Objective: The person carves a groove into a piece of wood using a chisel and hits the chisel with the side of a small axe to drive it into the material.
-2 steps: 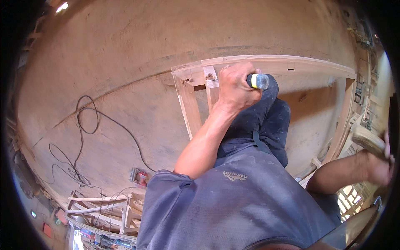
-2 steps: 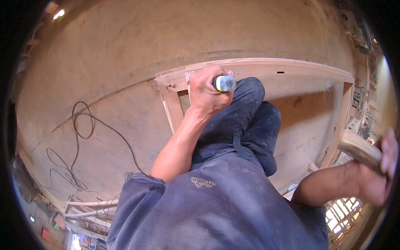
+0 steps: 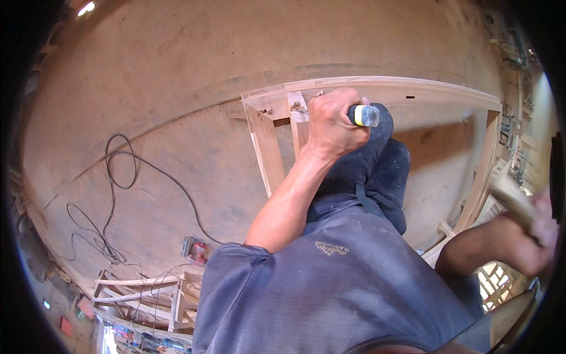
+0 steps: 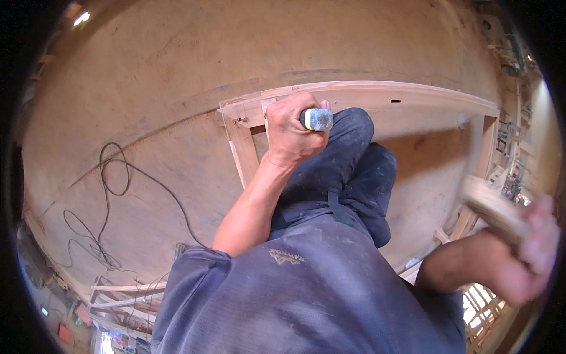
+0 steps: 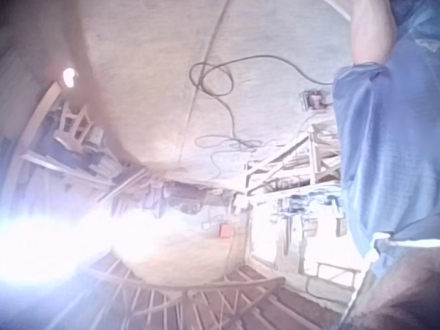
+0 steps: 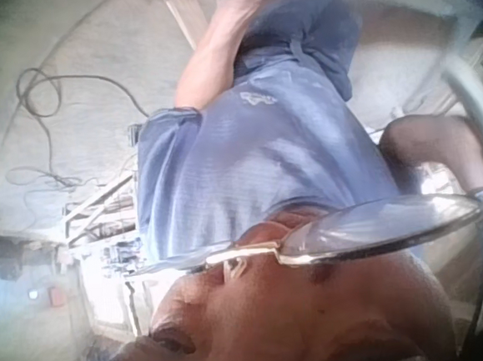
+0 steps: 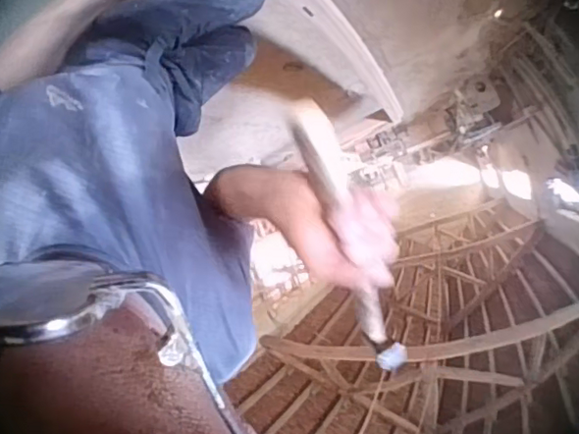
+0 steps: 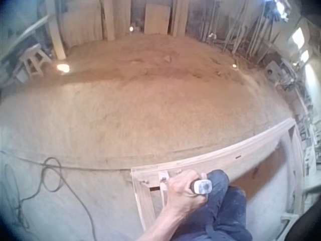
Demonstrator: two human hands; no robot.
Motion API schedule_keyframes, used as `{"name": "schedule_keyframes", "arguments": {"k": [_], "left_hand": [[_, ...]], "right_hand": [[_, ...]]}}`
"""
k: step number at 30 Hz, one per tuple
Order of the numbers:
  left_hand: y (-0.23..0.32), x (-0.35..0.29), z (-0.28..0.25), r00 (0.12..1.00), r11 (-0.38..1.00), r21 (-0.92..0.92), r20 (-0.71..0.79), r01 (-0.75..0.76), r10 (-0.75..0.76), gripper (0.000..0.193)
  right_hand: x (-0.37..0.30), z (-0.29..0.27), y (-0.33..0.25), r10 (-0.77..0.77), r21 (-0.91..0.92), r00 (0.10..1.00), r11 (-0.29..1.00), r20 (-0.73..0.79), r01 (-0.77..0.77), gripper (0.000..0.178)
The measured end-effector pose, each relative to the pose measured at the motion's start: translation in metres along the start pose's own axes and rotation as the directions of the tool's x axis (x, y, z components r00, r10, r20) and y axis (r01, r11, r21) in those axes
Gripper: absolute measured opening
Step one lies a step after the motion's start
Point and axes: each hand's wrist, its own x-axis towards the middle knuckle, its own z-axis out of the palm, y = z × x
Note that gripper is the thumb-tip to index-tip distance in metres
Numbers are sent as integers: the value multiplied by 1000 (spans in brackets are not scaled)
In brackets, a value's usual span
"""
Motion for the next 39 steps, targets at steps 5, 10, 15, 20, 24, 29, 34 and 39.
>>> {"name": "schedule_keyframes", "arguments": {"k": [5, 10, 15, 20, 24, 29, 34, 39], "left_hand": [[-6, -2, -3, 1000, 1000, -15, -3, -14, 14, 24], [-10, 8, -10, 999, 997, -57, -3, 42, -42, 22], [-48, 42, -96, 805, 737, -615, -267, 281, -529, 20], [-13, 38, -99, 934, 844, -518, -217, 135, -282, 22], [-19, 25, -83, 927, 868, -438, -170, 232, -333, 23], [-11, 16, -56, 980, 970, -165, -62, 177, -190, 22], [6, 8, -8, 996, 998, -40, 81, -41, 44, 19], [1, 11, 17, 996, 995, 80, 55, 61, -65, 18]], "right_hand": [[-127, 71, -28, 556, -278, 529, 811, 641, -514, 17], [-115, 77, -34, 769, -260, 311, 518, 558, -815, 17], [-139, 69, -32, 847, -289, 96, 282, 523, -915, 16], [-172, 68, -24, 837, -385, -107, 129, 536, -914, 17], [-169, 75, -16, 836, -368, -52, 184, 547, -911, 17], [-166, 79, -11, 845, -390, -42, 201, 533, -899, 18], [-160, 78, -12, 872, -349, -10, 185, 489, -919, 17], [-128, 74, -11, 899, -275, 162, 289, 407, -917, 17]]}}
